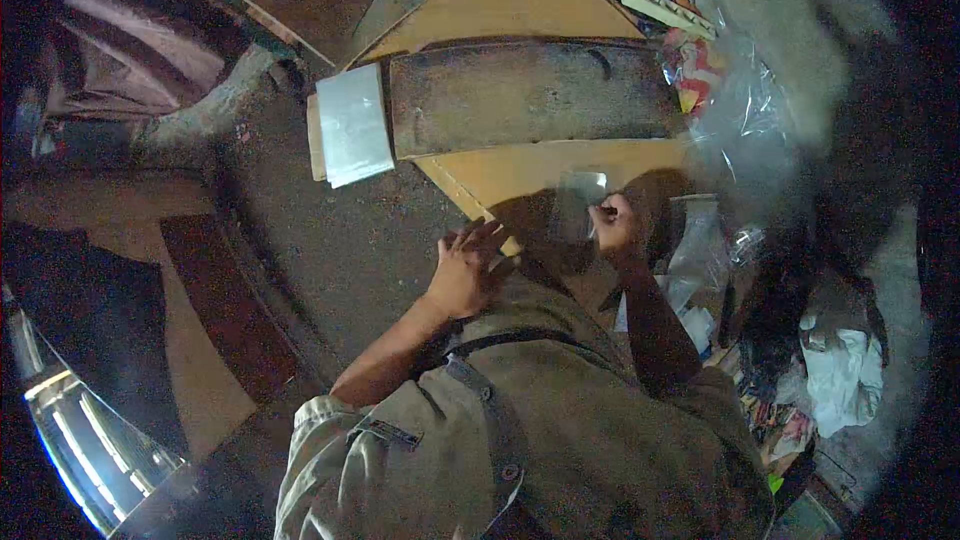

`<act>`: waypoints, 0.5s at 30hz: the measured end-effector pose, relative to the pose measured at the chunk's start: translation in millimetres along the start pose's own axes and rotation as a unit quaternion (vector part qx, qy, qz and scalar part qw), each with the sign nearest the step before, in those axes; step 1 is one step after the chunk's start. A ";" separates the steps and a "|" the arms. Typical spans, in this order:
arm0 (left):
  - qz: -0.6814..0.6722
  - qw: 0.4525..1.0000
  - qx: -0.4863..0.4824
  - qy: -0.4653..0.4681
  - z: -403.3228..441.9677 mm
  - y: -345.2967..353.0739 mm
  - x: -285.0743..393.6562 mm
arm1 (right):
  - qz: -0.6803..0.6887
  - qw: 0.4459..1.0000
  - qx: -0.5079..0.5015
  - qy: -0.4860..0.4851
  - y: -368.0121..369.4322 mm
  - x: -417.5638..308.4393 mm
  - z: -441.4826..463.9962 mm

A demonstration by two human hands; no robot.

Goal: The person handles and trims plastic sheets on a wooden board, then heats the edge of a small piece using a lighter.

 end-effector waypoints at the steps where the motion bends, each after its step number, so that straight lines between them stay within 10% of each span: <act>1: -0.029 1.000 -0.010 0.005 0.0 -1.7 2.1 | 0.000 1.000 0.001 0.000 -10.4 -18.1 5.2; 6: -0.066 0.995 0.010 0.075 11.9 14.2 3.1 | 0.061 0.955 -0.161 0.241 -44.1 -66.4 20.7; 11: -0.279 0.959 -0.037 -0.045 27.0 -4.0 26.2 | 0.055 0.980 -0.138 0.130 -47.9 -65.5 21.4; 15: -0.272 0.961 -0.003 0.045 31.3 -5.8 34.0 | -0.092 0.985 -0.119 0.080 -31.1 -41.3 12.4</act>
Point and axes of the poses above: each hand's wrist, its own z-axis towards the middle knuckle, its own y-axis out of the palm, x = y × z, the point moved 4 cm from there along z, towards the middle knuckle, and after that the axes turned 5 degrees about x, right-handed, at the moved point
